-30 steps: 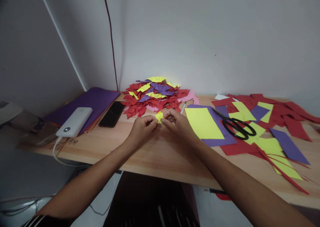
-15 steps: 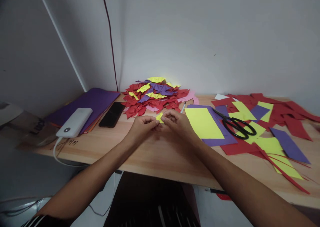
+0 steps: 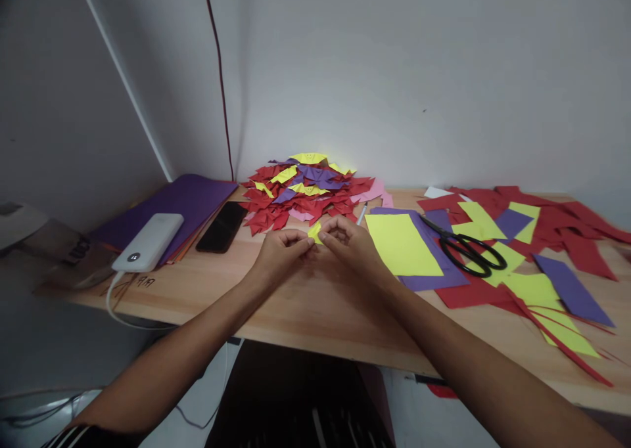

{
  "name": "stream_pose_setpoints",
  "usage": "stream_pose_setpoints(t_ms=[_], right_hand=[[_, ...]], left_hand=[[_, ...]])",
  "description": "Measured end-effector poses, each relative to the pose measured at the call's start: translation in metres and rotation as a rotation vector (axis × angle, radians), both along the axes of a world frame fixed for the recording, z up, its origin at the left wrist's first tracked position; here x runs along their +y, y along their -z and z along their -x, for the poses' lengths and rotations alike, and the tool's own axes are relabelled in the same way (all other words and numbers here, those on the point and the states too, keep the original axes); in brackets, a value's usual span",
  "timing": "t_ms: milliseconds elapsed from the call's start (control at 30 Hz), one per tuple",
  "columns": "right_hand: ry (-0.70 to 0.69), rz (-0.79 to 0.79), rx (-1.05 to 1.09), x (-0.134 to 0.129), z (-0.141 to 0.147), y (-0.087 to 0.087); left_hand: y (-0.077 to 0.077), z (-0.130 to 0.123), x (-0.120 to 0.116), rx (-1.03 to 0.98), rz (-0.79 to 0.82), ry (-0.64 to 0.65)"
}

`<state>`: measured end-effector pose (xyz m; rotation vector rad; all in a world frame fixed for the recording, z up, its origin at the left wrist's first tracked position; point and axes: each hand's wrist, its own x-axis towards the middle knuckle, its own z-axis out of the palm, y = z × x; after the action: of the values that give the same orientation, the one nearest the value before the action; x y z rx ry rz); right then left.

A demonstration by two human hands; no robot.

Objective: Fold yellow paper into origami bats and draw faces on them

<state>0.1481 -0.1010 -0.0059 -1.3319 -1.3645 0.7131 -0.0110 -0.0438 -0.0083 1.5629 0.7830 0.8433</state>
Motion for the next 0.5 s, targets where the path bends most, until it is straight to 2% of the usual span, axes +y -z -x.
stream_pose_setpoints(t_ms=[167, 267, 367, 500], right_hand=[[0.029, 0.095, 0.134, 0.0013, 0.0016, 0.0004], [0.017, 0.157, 0.149, 0.0017, 0.001, 0.0006], [-0.013, 0.145, 0.093, 0.0019, -0.0002, 0.0017], [-0.024, 0.062, -0.005, 0.0036, -0.0022, 0.0072]], left_hand=[[0.0033, 0.0009, 0.0, 0.104, -0.249, -0.051], [0.0031, 0.0008, -0.0002, 0.135, -0.326, -0.086], [0.0028, 0.0, -0.0001, 0.107, -0.284, -0.071], [0.0055, -0.001, 0.0021, 0.048, -0.118, 0.022]])
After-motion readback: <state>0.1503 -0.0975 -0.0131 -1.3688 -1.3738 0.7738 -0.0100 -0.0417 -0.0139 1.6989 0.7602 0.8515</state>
